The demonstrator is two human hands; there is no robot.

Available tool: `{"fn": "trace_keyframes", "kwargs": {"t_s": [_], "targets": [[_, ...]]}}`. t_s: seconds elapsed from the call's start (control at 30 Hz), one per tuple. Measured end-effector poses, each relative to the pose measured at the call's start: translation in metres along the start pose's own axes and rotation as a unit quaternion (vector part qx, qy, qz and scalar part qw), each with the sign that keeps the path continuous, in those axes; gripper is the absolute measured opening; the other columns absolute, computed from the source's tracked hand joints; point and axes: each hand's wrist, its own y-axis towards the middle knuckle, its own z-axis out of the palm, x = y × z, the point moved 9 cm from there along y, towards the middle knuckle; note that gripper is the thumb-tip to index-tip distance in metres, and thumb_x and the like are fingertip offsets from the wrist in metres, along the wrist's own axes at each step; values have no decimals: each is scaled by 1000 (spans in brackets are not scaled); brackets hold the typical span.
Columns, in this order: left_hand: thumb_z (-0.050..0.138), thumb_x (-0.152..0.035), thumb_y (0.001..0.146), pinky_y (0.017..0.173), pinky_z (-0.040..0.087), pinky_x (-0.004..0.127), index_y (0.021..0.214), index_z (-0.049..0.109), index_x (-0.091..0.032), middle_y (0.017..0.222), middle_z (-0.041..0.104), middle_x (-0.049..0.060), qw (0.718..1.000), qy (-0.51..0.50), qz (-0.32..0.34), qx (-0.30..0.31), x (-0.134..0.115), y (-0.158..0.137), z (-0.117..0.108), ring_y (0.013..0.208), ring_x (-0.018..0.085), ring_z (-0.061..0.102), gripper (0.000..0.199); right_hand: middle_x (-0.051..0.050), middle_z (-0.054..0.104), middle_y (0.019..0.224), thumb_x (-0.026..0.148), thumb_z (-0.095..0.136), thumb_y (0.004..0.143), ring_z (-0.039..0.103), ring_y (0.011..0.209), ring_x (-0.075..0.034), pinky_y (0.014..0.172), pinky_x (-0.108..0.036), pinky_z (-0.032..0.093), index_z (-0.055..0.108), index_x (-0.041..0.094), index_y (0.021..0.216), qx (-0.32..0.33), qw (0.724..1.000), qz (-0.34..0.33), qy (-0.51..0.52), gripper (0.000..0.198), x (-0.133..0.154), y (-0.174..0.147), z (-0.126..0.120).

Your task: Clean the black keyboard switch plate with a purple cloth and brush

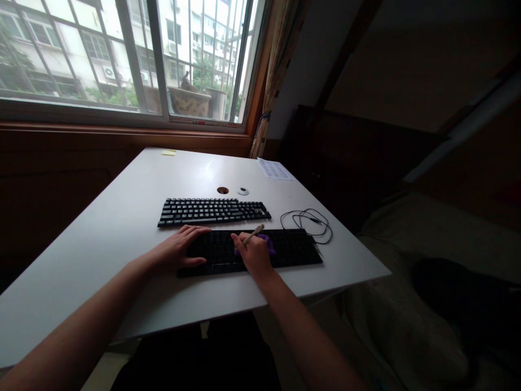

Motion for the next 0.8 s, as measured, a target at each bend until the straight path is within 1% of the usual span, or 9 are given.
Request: {"fn": "trace_keyframes", "kwargs": {"t_s": [0.17,0.37,0.5,0.67,0.73,0.8], "targets": [[77,-51,85,109,47,50,151,41,-30,142,56,10,1000,1,-1,-1,-1,0,0,128,33,53,78,0,61,55,53,41,106,60,54,-14,58,-25,37,46,23,59,17,1000,-1,24,56,-1,0,2],[76,-51,86,110,47,50,151,40,-31,143,55,10,1000,4,0,0,0,-1,1,129,33,51,78,-1,65,60,59,40,105,63,58,-14,59,-24,39,49,23,61,54,997,-20,47,57,3,-2,8],[76,-50,86,110,46,51,152,38,-31,144,54,10,1000,6,3,1,2,-1,2,130,33,50,79,1,61,56,56,40,106,60,54,-13,57,-24,38,45,23,61,61,996,-19,58,56,5,-2,9],[76,-50,86,110,45,51,152,38,-30,145,54,10,1000,7,6,1,2,-1,2,131,33,50,79,1,57,55,53,38,106,55,53,-12,59,-24,37,44,23,60,84,992,-70,58,56,15,-5,11],[77,-48,85,110,46,51,152,39,-30,144,54,11,1000,5,4,1,1,-1,2,130,33,50,79,0,58,57,53,37,107,55,54,-12,60,-24,38,46,23,61,81,993,-71,44,56,15,-6,11],[77,-48,85,110,46,51,151,40,-30,144,55,10,1000,4,5,-3,1,0,1,130,33,51,78,-1,59,59,54,35,108,57,57,-13,62,-25,39,48,22,62,62,996,-63,21,57,13,-6,9]]}}
